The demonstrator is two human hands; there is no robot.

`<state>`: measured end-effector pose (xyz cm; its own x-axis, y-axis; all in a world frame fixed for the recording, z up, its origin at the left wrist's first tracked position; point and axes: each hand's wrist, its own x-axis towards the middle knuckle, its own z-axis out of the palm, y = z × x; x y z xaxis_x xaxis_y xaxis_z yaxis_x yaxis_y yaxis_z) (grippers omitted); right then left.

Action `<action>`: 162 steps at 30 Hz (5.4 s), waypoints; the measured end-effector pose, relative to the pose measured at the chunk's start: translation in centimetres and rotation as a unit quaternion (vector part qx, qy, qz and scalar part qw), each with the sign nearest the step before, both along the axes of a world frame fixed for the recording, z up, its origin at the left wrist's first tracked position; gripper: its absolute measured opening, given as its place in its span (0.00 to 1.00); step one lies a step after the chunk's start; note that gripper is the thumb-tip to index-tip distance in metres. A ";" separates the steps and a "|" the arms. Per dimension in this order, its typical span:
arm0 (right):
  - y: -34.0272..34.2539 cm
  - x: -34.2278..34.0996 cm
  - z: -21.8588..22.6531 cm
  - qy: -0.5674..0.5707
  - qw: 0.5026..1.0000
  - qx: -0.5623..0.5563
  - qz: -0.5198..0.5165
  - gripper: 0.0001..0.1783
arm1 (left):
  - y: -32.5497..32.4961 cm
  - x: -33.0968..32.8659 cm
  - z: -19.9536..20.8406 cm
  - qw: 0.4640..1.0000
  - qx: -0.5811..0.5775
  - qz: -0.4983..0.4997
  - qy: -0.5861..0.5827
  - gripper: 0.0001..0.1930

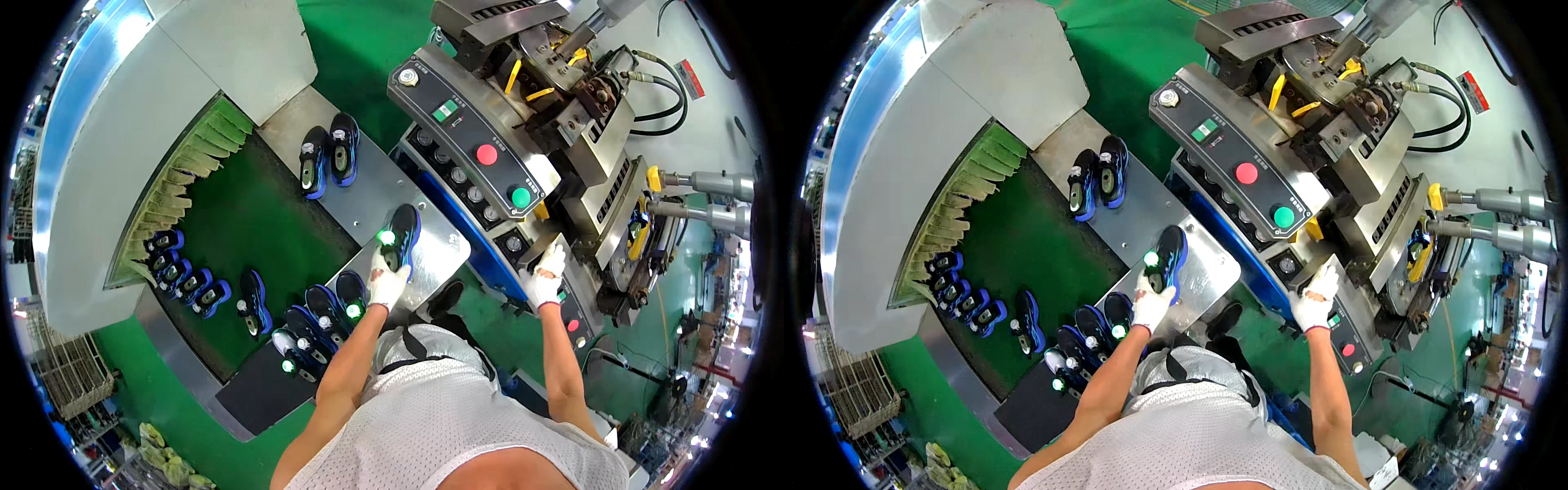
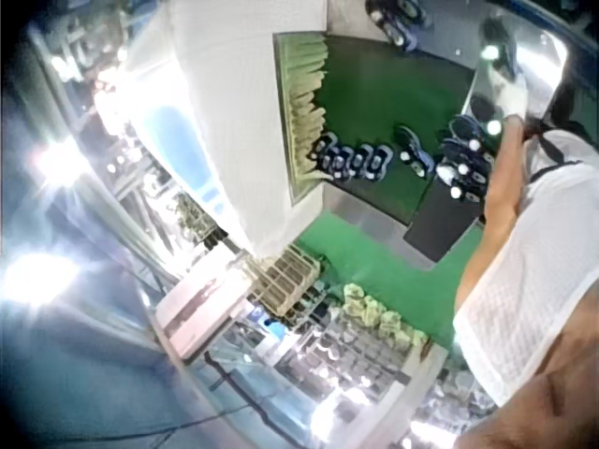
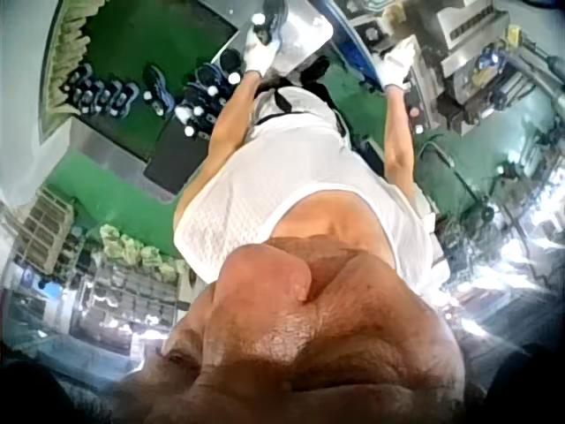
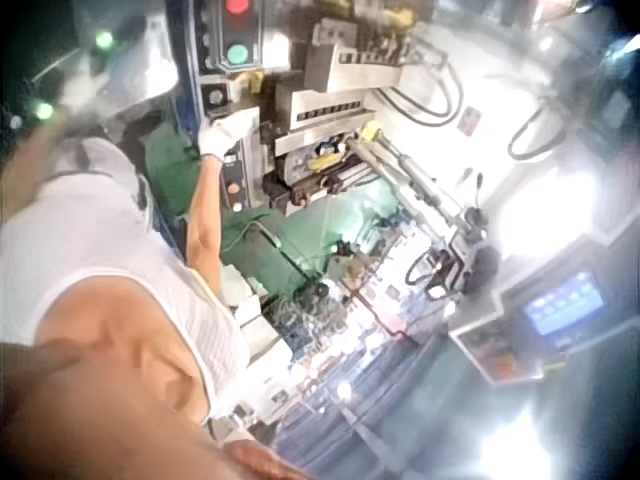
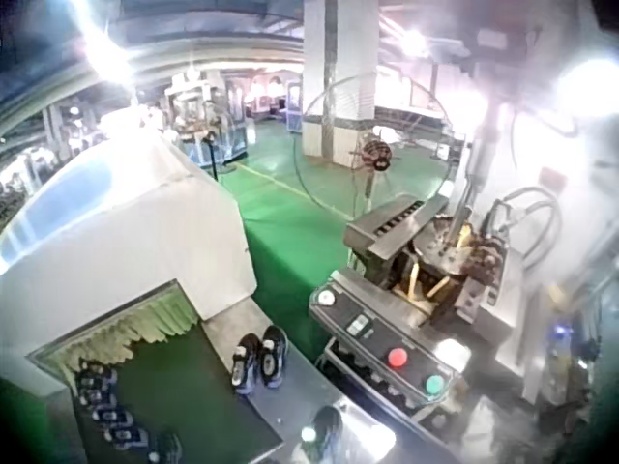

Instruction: The person places blue and black shoe components into an industrial press machine and then moves them onto a conveyor belt.

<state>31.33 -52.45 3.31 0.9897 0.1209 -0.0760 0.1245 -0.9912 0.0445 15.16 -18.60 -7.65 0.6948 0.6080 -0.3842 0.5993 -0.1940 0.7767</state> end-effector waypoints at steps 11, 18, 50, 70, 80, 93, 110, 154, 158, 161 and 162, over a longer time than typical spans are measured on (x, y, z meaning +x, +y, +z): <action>10.6 -4.7 0.2 0.128 0.981 0.135 0.062 0.52 | 16.7 8.2 -2.8 0.987 0.117 -0.107 -0.030 0.41; 8.3 -10.0 2.1 0.188 0.976 0.107 -0.021 0.49 | 25.9 -11.0 5.8 0.951 0.298 0.080 0.015 0.28; 4.5 3.0 14.3 0.387 0.333 0.855 -0.096 0.37 | -3.3 11.5 20.8 0.941 -0.227 -0.039 -0.250 0.20; 4.5 2.2 17.5 0.349 0.208 0.913 -0.032 0.53 | -6.0 6.4 12.4 0.970 -0.066 -0.226 -0.053 0.26; 4.1 -1.5 15.4 0.236 0.312 0.919 -0.055 0.54 | -5.1 4.7 10.3 0.977 0.007 -0.210 0.026 0.25; 6.6 -1.1 16.5 0.245 0.361 0.899 -0.045 0.53 | -4.5 3.3 7.2 0.984 0.016 -0.176 -0.025 0.26; 4.2 -0.8 16.7 0.269 0.336 0.861 -0.271 0.22 | -3.4 6.3 7.6 0.979 -0.094 -0.175 -0.051 0.22; -1.1 0.7 14.1 0.208 0.439 0.856 -0.177 0.35 | -5.2 60.3 15.6 0.785 0.407 -0.380 -0.272 0.40; -0.9 0.8 14.6 0.207 0.398 0.866 -0.220 0.43 | -8.1 63.8 17.2 0.809 0.411 -0.402 -0.122 0.39; -0.6 1.0 15.3 0.197 0.392 0.857 -0.270 0.40 | -6.7 65.7 18.4 0.832 0.375 -0.381 -0.150 0.31; -0.4 1.4 15.8 0.197 0.398 0.853 -0.275 0.39 | -6.0 65.7 20.0 0.842 0.361 -0.370 -0.154 0.32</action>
<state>32.69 -52.88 19.11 0.8536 0.1026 -0.5108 -0.4684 0.5803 -0.6662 80.91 -24.62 12.40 0.9851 -0.0369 0.1678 -0.1012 -0.9137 0.3935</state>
